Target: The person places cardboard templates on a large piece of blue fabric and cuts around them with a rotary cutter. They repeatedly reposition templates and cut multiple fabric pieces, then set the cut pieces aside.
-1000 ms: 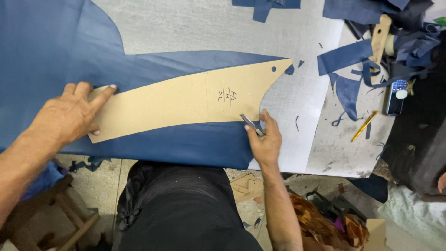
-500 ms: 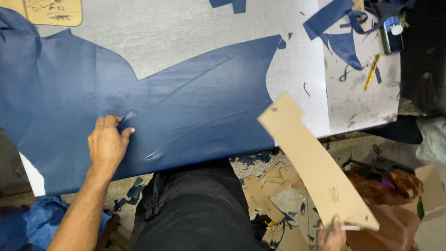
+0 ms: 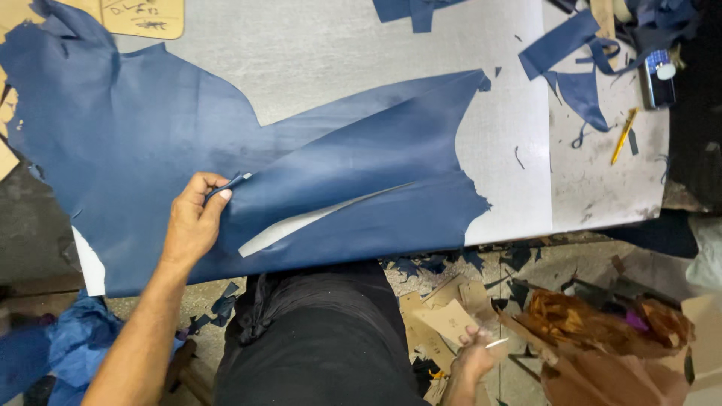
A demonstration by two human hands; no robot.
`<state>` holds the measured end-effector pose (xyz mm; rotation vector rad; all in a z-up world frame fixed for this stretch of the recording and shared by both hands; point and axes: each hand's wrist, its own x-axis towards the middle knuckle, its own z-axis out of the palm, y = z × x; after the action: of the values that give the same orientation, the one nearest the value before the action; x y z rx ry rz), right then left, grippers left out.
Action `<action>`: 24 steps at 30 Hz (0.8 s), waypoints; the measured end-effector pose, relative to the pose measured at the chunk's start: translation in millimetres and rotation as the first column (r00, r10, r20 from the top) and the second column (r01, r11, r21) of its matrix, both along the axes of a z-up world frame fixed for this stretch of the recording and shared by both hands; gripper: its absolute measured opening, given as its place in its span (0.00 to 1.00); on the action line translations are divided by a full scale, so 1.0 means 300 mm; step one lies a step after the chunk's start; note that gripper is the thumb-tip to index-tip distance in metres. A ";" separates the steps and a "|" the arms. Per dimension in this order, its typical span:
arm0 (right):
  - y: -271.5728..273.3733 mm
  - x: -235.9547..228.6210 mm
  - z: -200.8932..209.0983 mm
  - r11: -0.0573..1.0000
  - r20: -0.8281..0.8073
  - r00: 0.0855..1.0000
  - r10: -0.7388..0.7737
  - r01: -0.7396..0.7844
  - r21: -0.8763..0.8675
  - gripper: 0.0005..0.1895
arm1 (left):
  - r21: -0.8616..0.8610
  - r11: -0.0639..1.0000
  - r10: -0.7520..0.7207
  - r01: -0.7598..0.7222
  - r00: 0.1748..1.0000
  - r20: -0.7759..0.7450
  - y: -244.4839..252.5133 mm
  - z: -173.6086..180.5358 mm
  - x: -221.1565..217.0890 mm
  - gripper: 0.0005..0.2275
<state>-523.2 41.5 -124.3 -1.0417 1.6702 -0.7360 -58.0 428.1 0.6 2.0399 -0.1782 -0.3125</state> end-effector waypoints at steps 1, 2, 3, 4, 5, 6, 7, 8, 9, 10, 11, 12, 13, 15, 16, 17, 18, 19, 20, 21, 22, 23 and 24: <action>-0.077 0.082 0.014 0.992 -0.077 0.993 0.088 -0.095 -0.086 0.12 | 0.070 0.997 0.021 -0.019 0.999 -0.034 0.023 0.028 0.013 0.07; -0.161 0.182 0.038 0.966 -0.159 0.973 0.170 -0.197 -0.168 0.11 | 0.137 0.990 0.048 -0.039 0.997 -0.066 0.050 0.058 0.031 0.07; -0.233 0.295 0.069 0.874 -0.190 0.929 0.317 -0.364 -0.324 0.10 | 0.203 0.978 0.077 -0.056 0.992 -0.098 0.082 0.091 0.051 0.08; -0.297 0.417 0.109 0.729 -0.240 0.864 0.443 -0.503 -0.465 0.10 | 0.240 0.968 0.092 -0.072 0.993 -0.075 0.112 0.120 0.078 0.10; -0.350 0.548 0.156 0.668 -0.289 0.823 0.489 -0.566 -0.482 0.10 | 0.276 0.957 0.107 -0.089 0.993 -0.051 0.142 0.148 0.104 0.12; -0.396 0.694 0.205 0.601 -0.337 0.778 0.531 -0.625 -0.498 0.10 | 0.385 0.915 0.119 -0.122 0.992 0.032 0.170 0.174 0.123 0.17; -0.433 0.850 0.248 0.484 -0.375 0.726 0.576 -0.673 -0.559 0.10 | 0.487 0.858 0.122 -0.163 0.986 0.114 0.181 0.189 0.127 0.22; -0.451 0.995 0.283 0.364 -0.418 0.671 0.613 -0.709 -0.604 0.09 | 0.536 0.806 0.094 -0.252 0.948 0.304 0.185 0.196 0.110 0.23; -0.471 1.135 0.312 0.184 -0.545 0.604 0.581 -0.750 -0.635 0.09 | 0.565 0.749 0.044 -0.346 0.877 0.478 0.185 0.200 0.081 0.25; -0.487 1.275 0.331 0.109 -0.568 0.549 0.613 -0.771 -0.627 0.09 | 0.576 0.690 -0.029 -0.439 0.778 0.628 0.176 0.200 0.058 0.26; -0.504 1.416 0.337 0.000 -0.597 0.485 0.639 -0.776 -0.631 0.14 | 0.540 0.728 0.040 -0.423 0.812 0.582 0.149 0.187 0.034 0.24; -0.522 1.550 0.331 -0.149 -0.634 0.443 0.634 -0.735 -0.662 0.17 | 0.504 0.759 0.112 -0.412 0.845 0.522 0.109 0.166 -0.015 0.22; -0.544 1.670 0.319 -0.251 -0.680 0.413 0.606 -0.712 -0.656 0.17 | 0.462 0.789 0.181 -0.405 0.871 0.456 0.081 0.150 -0.051 0.20; -0.582 1.913 0.274 -0.381 -0.763 0.323 0.560 -0.718 -0.583 0.18 | 0.449 0.833 0.200 -0.323 0.933 0.300 -0.007 0.115 -0.136 0.19; -0.602 2.021 0.251 -0.415 -0.801 0.253 0.542 -0.748 -0.518 0.18 | 0.454 0.842 0.218 -0.291 0.954 0.207 -0.056 0.103 -0.181 0.17; -0.623 2.108 0.228 -0.498 -0.843 0.248 0.477 -0.714 -0.492 0.17 | 0.452 0.853 0.235 -0.260 0.965 0.112 -0.104 0.094 -0.217 0.15; -0.645 2.180 0.212 -0.580 -0.877 0.246 0.412 -0.672 -0.461 0.15 | 0.426 0.871 0.223 -0.243 0.970 0.097 -0.148 0.091 -0.247 0.15; -0.672 2.235 0.205 -0.616 -0.898 0.208 0.388 -0.667 -0.420 0.13 | 0.398 0.889 0.211 -0.227 0.974 0.083 -0.188 0.094 -0.269 0.15; -0.691 2.272 0.203 -0.645 -0.916 0.173 0.361 -0.663 -0.380 0.11 | 0.370 0.904 0.226 -0.213 0.974 0.010 -0.221 0.103 -0.287 0.15; -0.715 2.300 0.218 -0.688 -0.939 0.196 0.281 -0.641 -0.340 0.10 | 0.337 0.919 0.238 -0.204 0.969 -0.061 -0.254 0.110 -0.294 0.15; -0.733 2.327 0.250 -0.728 -0.949 0.146 0.279 -0.612 -0.308 0.07 | 0.283 0.942 0.208 -0.179 0.975 -0.076 -0.286 0.115 -0.296 0.14; -0.741 2.345 0.298 -0.759 -0.954 0.146 0.261 -0.579 -0.297 0.07 | 0.226 0.962 0.177 -0.154 0.980 -0.087 -0.319 0.121 -0.295 0.14; -0.738 2.345 0.360 -0.766 -0.942 0.136 0.307 -0.552 -0.329 0.08 | 0.151 0.979 0.158 -0.135 0.976 -0.151 -0.351 0.123 -0.279 0.17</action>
<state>180.3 -179.9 -16.4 -2.9858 -0.6677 -0.6416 -141.6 322.9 37.4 2.1409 0.0981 -0.4060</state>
